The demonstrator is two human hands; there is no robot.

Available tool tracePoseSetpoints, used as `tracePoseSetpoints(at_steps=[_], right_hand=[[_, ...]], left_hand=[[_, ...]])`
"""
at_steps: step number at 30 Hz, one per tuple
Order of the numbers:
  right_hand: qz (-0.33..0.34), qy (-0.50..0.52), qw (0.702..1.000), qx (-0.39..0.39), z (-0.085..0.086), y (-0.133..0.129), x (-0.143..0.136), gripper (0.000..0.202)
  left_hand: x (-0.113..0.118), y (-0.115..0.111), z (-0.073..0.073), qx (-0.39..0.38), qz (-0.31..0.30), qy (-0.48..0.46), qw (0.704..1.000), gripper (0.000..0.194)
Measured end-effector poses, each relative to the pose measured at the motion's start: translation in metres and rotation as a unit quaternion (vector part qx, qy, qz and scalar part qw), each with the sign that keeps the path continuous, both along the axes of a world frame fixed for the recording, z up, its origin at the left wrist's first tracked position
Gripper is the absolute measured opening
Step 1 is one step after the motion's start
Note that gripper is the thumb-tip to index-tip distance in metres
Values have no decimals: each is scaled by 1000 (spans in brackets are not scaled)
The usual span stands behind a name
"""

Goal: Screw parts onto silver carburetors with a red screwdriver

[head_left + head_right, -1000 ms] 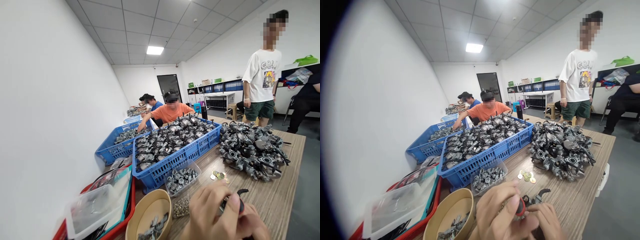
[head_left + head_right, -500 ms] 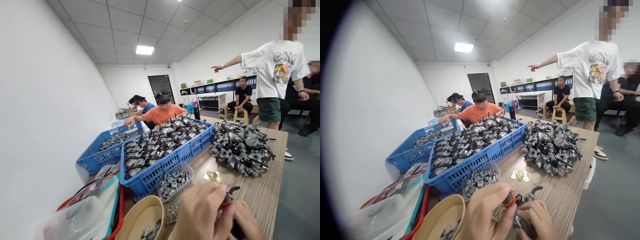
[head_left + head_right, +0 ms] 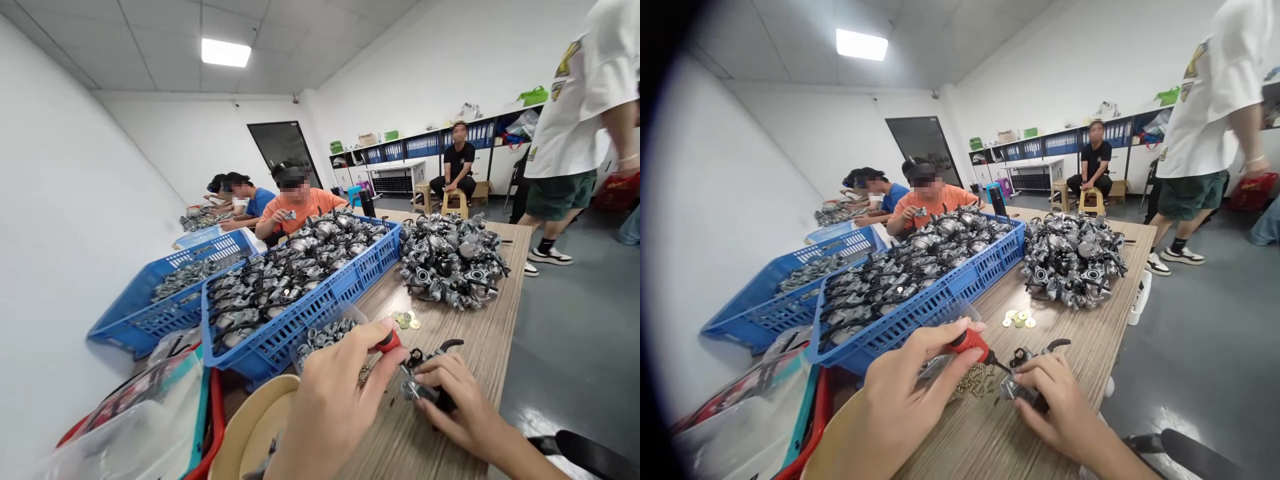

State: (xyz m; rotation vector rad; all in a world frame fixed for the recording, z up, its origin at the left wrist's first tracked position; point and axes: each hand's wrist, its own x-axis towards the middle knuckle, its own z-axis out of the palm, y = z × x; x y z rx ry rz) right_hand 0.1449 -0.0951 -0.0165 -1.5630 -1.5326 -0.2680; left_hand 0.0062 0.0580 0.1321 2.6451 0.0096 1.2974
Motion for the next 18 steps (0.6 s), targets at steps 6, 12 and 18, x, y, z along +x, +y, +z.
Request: tracePoseSetpoints(at_steps=[6,12,18], right_hand=[[-6,-28,1000,-14,-1,2,-1,16],[-15,-3,1000,-11,-3,1,-2,14],[-24,11,999,-18,-5,1,-1,19]], left_hand=[[-4,-7,4,-1,-46,62,997,19],[2,-5,1,-11,-38,15,999,21],[-2,-5,11,22,-2,26,999,16]])
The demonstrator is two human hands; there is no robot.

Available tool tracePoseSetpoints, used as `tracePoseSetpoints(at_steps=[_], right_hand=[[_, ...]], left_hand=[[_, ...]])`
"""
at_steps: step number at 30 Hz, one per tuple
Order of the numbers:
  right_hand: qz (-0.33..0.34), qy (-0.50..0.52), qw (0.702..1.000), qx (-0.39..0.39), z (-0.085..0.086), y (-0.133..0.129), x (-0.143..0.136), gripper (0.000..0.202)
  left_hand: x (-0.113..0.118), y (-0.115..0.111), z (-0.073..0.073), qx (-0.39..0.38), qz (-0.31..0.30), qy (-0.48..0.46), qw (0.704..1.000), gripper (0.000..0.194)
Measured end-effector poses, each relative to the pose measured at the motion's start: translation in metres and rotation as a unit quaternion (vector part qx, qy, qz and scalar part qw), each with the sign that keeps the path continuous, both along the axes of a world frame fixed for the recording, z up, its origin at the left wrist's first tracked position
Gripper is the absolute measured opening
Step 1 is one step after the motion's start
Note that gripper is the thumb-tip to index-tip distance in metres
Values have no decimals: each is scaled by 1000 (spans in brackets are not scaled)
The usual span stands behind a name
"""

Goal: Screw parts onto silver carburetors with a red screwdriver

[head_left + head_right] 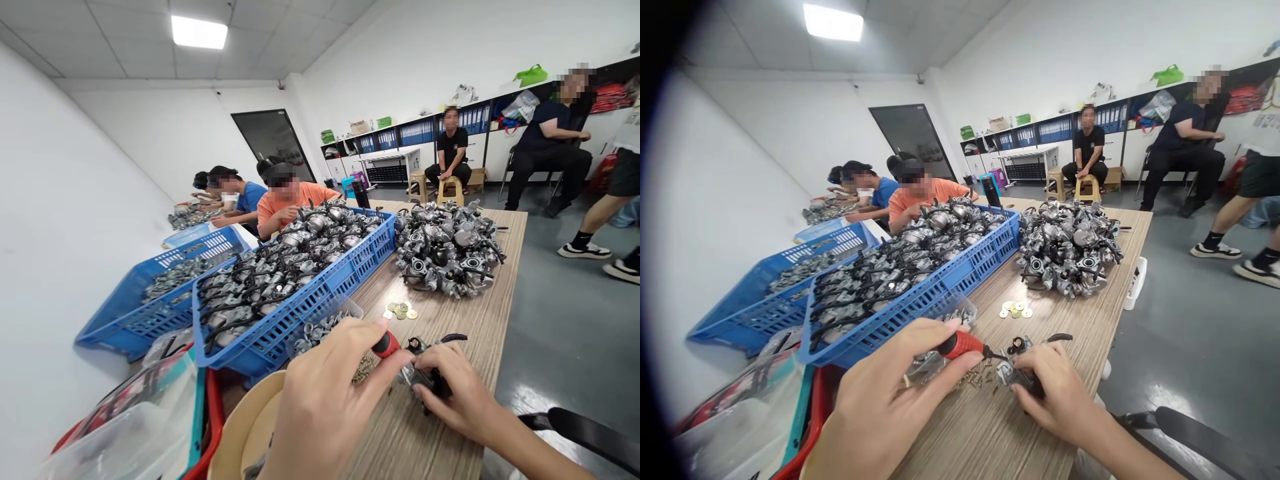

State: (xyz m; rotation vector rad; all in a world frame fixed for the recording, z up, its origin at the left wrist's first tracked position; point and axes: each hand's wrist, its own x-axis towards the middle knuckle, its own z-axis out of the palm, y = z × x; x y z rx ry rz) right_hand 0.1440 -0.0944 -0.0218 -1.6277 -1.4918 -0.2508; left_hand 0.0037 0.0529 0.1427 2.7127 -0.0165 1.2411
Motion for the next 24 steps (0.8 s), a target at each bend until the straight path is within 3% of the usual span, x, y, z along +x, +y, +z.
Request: tracePoseSetpoints(at_steps=[5,9,14,24], right_hand=[[-31,8,999,-30,-2,0,-3,28],[-85,-2,996,-22,-4,7,-12,36],[-128,-26,991,-15,-5,17,-20,29],[-113,6,993,-21,-6,15,-17,26]], left_hand=[[0,-3,1,7,-6,-2,1000,16],[-2,-6,0,58,17,-8,998,16],[-4,-9,-2,76,56,22,995,18],[-17,1,-1,-93,-9,105,990,21]])
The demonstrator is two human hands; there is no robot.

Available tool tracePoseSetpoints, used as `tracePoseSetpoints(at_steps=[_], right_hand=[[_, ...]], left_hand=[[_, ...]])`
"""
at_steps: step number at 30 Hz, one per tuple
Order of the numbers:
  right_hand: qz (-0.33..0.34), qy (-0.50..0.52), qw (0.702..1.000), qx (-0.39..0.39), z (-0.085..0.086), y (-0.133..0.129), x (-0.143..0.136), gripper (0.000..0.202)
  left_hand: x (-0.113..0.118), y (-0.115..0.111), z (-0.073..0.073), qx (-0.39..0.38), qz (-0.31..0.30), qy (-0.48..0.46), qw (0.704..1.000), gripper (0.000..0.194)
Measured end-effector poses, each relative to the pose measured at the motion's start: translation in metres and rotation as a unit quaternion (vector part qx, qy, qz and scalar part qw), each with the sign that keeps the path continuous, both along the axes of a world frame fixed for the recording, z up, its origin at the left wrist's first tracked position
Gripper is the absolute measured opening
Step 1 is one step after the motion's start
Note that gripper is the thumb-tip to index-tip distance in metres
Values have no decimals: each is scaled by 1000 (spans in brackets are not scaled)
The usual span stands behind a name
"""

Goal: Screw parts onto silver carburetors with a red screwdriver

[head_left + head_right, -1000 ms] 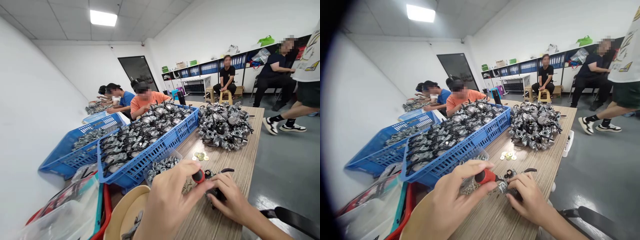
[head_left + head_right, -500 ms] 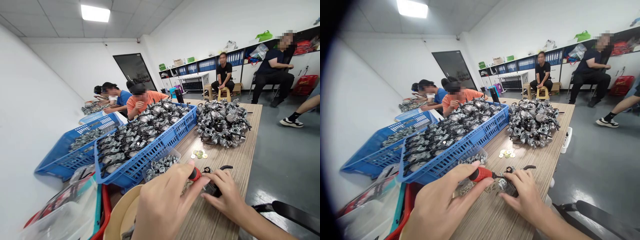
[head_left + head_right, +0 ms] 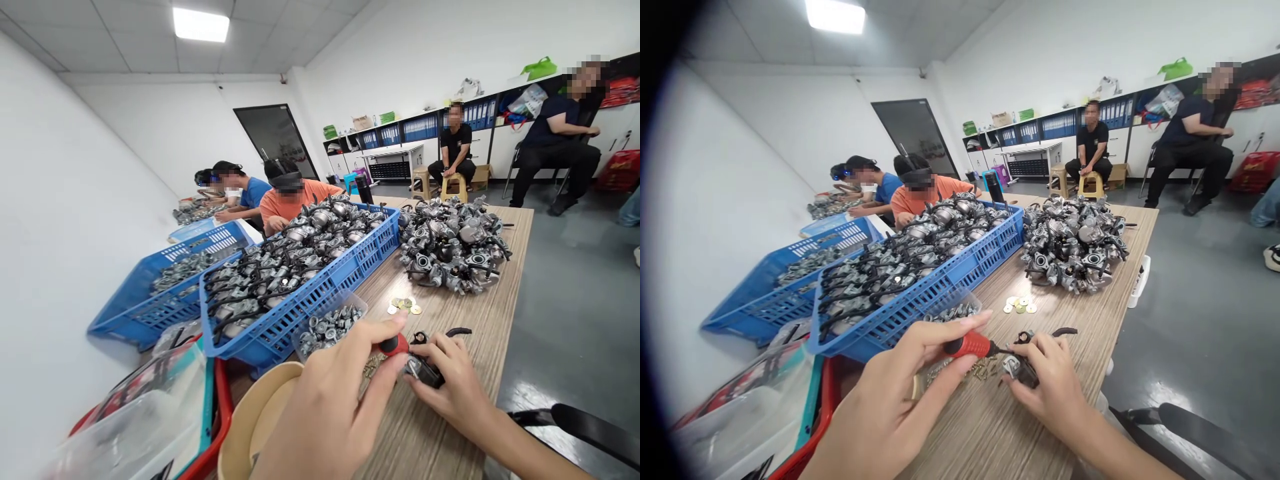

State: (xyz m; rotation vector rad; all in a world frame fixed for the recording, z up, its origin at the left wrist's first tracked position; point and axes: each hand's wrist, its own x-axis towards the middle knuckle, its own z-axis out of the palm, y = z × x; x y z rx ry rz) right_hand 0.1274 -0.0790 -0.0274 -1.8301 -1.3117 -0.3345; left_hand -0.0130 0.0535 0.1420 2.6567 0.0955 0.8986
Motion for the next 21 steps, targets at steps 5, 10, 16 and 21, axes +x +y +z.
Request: tracePoseSetpoints(at_steps=[5,10,16,21], right_hand=[[-5,3,1000,20,-5,1,-2,24],[-9,-32,998,55,-10,3,2,23],[6,-78,993,93,-2,5,6,23],[8,-78,992,100,-3,6,9,18]], left_hand=[[8,1,1,2,8,-46,999,20],[13,-6,2,0,-21,-98,995,18],[7,-10,1,-40,-13,-33,999,27],[26,-12,-25,8,35,-179,983,19]])
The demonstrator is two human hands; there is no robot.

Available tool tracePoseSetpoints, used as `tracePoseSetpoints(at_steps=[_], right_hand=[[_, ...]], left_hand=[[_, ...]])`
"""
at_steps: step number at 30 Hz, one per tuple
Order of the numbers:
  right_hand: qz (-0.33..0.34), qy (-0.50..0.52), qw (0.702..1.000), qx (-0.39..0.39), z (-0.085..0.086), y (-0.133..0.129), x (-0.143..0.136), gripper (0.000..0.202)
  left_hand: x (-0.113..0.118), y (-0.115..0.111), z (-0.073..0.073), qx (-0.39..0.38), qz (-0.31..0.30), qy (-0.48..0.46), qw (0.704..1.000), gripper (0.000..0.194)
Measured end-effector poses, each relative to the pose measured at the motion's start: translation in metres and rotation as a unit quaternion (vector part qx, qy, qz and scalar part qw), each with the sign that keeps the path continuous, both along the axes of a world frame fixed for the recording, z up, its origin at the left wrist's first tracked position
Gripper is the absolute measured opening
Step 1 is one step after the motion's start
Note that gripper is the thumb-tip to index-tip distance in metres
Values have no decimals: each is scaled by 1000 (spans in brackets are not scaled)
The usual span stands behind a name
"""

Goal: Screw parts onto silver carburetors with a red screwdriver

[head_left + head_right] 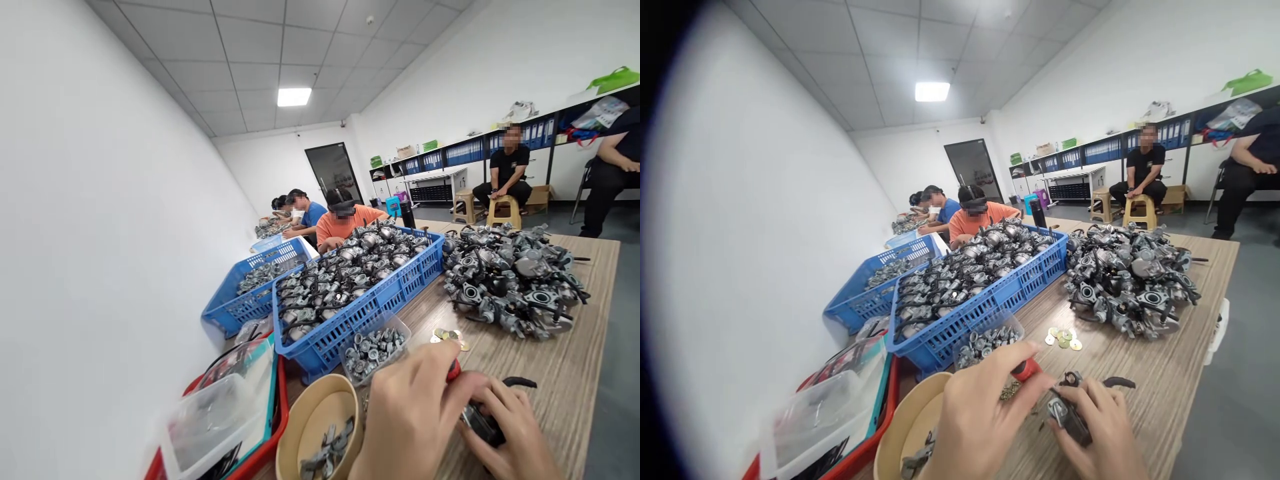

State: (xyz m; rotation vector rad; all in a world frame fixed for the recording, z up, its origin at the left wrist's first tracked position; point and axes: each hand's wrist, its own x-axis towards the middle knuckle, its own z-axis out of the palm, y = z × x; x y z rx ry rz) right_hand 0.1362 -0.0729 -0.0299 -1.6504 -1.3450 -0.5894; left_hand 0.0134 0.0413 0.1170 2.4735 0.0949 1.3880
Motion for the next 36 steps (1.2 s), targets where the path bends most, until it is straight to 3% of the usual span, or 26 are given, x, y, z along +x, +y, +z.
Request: tracePoseSetpoints(at_steps=[3,11,19,24,29,36], right_hand=[[5,-11,1000,7,0,1,1,20],[-4,-21,1000,4,3,3,0,18],[-14,-15,1000,8,-3,2,-1,14],[3,45,998,-47,-7,-4,-2,18],[18,71,994,-85,3,-10,-4,26],[70,104,987,-105,14,-17,-6,24]], left_hand=[[5,-1,-7,-18,-4,-15,1000,25],[-20,4,18,-98,-34,152,983,21],[-9,2,7,-112,-82,141,980,21],[-14,4,20,-173,-93,112,974,9],[-31,12,34,-255,-62,153,953,4],[-30,13,33,-311,-49,247,916,9]])
